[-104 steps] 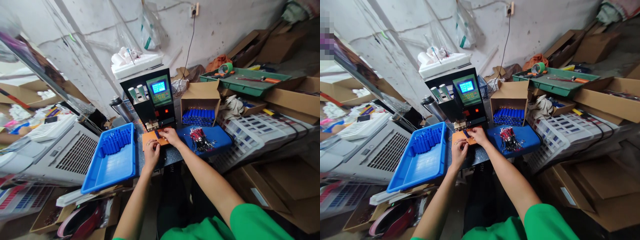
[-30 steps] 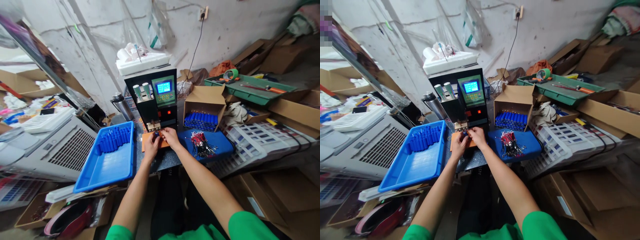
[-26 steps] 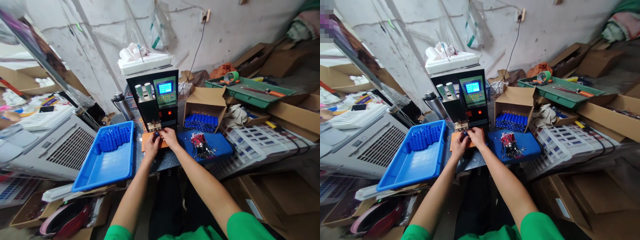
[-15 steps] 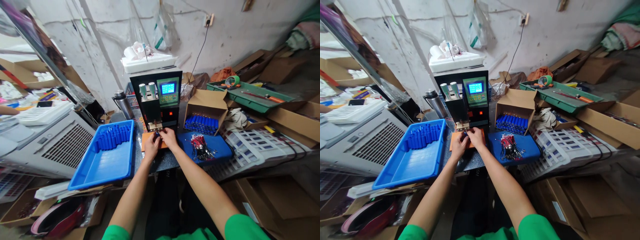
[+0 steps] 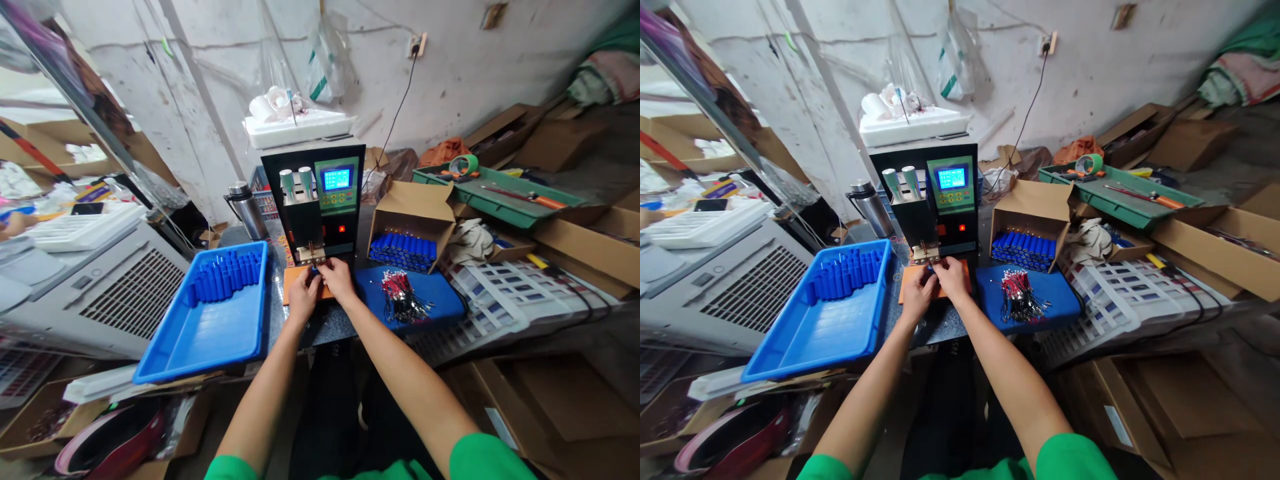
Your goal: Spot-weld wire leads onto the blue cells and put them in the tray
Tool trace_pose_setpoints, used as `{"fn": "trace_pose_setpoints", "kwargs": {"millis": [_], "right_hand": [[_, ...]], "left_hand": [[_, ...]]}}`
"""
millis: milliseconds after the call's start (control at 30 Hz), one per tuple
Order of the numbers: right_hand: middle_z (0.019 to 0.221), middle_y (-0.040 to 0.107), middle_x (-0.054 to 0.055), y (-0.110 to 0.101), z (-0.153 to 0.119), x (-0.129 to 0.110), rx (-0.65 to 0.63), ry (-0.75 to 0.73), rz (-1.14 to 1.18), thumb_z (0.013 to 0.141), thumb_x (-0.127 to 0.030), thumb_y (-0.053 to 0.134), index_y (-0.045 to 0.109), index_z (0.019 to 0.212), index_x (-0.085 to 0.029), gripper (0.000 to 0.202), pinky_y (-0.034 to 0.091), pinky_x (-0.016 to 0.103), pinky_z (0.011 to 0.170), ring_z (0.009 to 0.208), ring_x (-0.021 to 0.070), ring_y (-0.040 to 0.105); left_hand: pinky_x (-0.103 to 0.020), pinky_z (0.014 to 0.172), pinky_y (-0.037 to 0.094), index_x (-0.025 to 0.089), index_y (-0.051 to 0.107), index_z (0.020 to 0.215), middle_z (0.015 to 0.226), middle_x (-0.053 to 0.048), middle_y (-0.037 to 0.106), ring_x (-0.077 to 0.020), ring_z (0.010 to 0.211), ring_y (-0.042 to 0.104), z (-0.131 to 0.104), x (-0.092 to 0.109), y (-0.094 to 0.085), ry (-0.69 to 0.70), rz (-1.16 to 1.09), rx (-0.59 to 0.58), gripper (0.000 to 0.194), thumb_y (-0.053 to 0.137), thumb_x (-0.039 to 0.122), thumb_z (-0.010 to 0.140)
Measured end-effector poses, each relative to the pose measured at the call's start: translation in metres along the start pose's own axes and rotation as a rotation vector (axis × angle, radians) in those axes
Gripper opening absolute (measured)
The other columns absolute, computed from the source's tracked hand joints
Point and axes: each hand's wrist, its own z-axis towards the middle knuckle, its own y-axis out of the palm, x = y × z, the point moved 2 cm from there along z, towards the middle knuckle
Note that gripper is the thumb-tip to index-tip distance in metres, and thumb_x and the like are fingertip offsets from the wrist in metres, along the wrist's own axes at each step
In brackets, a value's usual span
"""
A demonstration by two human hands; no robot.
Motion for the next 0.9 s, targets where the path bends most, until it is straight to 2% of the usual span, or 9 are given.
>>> {"fn": "trace_pose_setpoints", "kwargs": {"millis": [600, 900], "right_hand": [[0.062, 0.059, 0.0, -0.0004, -0.0012, 0.0006, 0.003, 0.005, -0.004, 0.073, -0.04, 0.06, 0.057, 0.066, -0.022, 0.02, 0.04, 0.023, 0.053, 0.063, 0.0164, 0.055], [0.064, 0.063, 0.001, -0.0015, 0.0004, 0.0037, -0.002, 0.008, -0.018, 0.075, -0.041, 0.062, 0.059, 0.068, -0.021, 0.021, 0.043, 0.025, 0.055, 0.066, 0.0178, 0.058]], "left_hand": [[-0.035, 0.089, 0.052, 0.018, 0.065, 0.122, 0.108, -0.008, 0.074, -0.0228, 0.097, 0.069, 0.0005, -0.007, 0.0006, -0.003, 0.042, 0.011, 0.037, 0.058, 0.034, 0.09], [-0.033, 0.085, 0.052, 0.019, 0.067, 0.118, 0.1, -0.005, 0.074, -0.0215, 0.091, 0.068, -0.0007, -0.0003, 0.0008, 0.001, 0.068, 0.025, 0.033, 0.057, 0.034, 0.09]]}}
